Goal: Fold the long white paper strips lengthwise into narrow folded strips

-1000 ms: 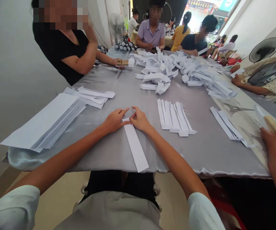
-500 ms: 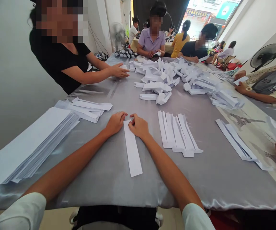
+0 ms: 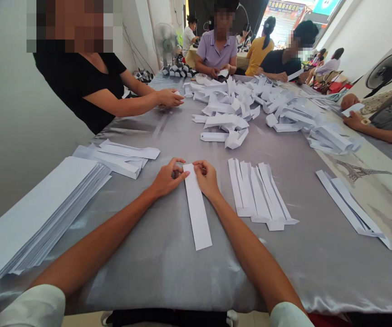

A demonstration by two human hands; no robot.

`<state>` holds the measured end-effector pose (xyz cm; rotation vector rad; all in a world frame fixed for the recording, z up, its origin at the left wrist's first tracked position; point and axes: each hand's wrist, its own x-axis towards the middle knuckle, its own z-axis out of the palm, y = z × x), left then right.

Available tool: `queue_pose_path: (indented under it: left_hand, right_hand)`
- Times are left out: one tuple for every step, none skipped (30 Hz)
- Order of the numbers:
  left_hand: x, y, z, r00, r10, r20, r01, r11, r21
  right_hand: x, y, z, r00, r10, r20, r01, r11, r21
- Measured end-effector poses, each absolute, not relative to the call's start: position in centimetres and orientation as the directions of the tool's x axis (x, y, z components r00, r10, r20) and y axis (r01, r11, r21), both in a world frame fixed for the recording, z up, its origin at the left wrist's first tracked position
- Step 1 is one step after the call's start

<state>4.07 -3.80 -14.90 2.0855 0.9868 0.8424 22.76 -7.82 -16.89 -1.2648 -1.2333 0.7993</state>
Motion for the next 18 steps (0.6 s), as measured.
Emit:
queue_pose_path:
  left_hand:
    - [4.1,-3.8,-14.9,0.501,0.823,0.269,0.357,-0.48,0.802]
    - [4.1,-3.7,-15.0,0.494,0.823,0.279,0.326,-0.473,0.818]
    - [4.1,-3.5,-15.0,0.489,0.823,0.287,0.294,-0.466,0.834]
    - [4.0,-3.4,-15.1,0.486,0.823,0.294,0.262,-0.458,0.849]
    - [4.0,-3.1,-15.2,0.484,0.823,0.297,0.231,-0.448,0.864]
    - [3.9,-2.9,-15.3,0.48,0.826,0.295,0.204,-0.432,0.879]
    - [3.8,-2.7,-15.3,0.472,0.833,0.287,0.179,-0.409,0.895]
    - [3.8,-2.6,-15.3,0.464,0.843,0.274,0.157,-0.383,0.91]
    - [3.7,-2.5,-15.4,0.454,0.852,0.26,0.138,-0.355,0.924]
    - [3.6,-2.4,-15.4,0.445,0.861,0.247,0.121,-0.331,0.936]
    - [3.6,-2.4,-15.4,0.435,0.868,0.238,0.106,-0.312,0.944]
    - [3.6,-2.3,-15.4,0.428,0.874,0.231,0.092,-0.297,0.95]
    - [3.6,-2.3,-15.4,0.423,0.877,0.228,0.078,-0.286,0.955]
    - [3.6,-2.3,-15.5,0.421,0.879,0.226,0.063,-0.277,0.959]
    - [3.6,-2.3,-15.5,0.423,0.878,0.223,0.048,-0.267,0.962]
    - [3.5,-2.2,-15.6,0.429,0.876,0.219,0.032,-0.257,0.966]
    - [3.5,-2.2,-15.6,0.434,0.875,0.216,0.016,-0.247,0.969]
    - [3.5,-2.1,-15.7,0.44,0.873,0.211,0.003,-0.236,0.972]
  right_hand:
    - [22.7,-7.8,-16.9,0.221,0.95,0.219,0.161,0.186,-0.969]
    - [22.7,-7.8,-16.9,0.218,0.952,0.215,0.151,0.185,-0.971]
    - [22.7,-7.9,-16.9,0.215,0.953,0.215,0.147,0.186,-0.971]
    - [22.7,-7.9,-16.8,0.21,0.953,0.218,0.149,0.189,-0.971]
    - [22.6,-7.9,-16.8,0.205,0.953,0.221,0.151,0.193,-0.97]
    - [22.6,-8.0,-16.7,0.198,0.955,0.222,0.149,0.194,-0.97]
    - [22.6,-8.0,-16.7,0.191,0.957,0.218,0.143,0.193,-0.971]
    - [22.6,-8.0,-16.7,0.184,0.96,0.213,0.132,0.19,-0.973]
    - [22.6,-8.1,-16.7,0.179,0.962,0.208,0.121,0.188,-0.975]
    - [22.6,-8.1,-16.7,0.176,0.963,0.205,0.112,0.188,-0.976]
    - [22.6,-8.1,-16.8,0.174,0.963,0.207,0.107,0.19,-0.976]
    - [22.7,-8.1,-16.9,0.175,0.962,0.21,0.104,0.194,-0.975]
    - [22.7,-8.0,-17.0,0.176,0.961,0.215,0.1,0.2,-0.975]
    - [22.8,-8.0,-17.1,0.174,0.96,0.217,0.091,0.204,-0.975]
    - [22.8,-8.0,-17.1,0.168,0.961,0.218,0.075,0.208,-0.975]
    - [22.8,-7.9,-17.2,0.161,0.963,0.215,0.056,0.209,-0.976]
    - [22.9,-7.9,-17.2,0.153,0.965,0.211,0.035,0.208,-0.978]
    - [22.9,-7.9,-17.2,0.147,0.968,0.203,0.019,0.203,-0.979]
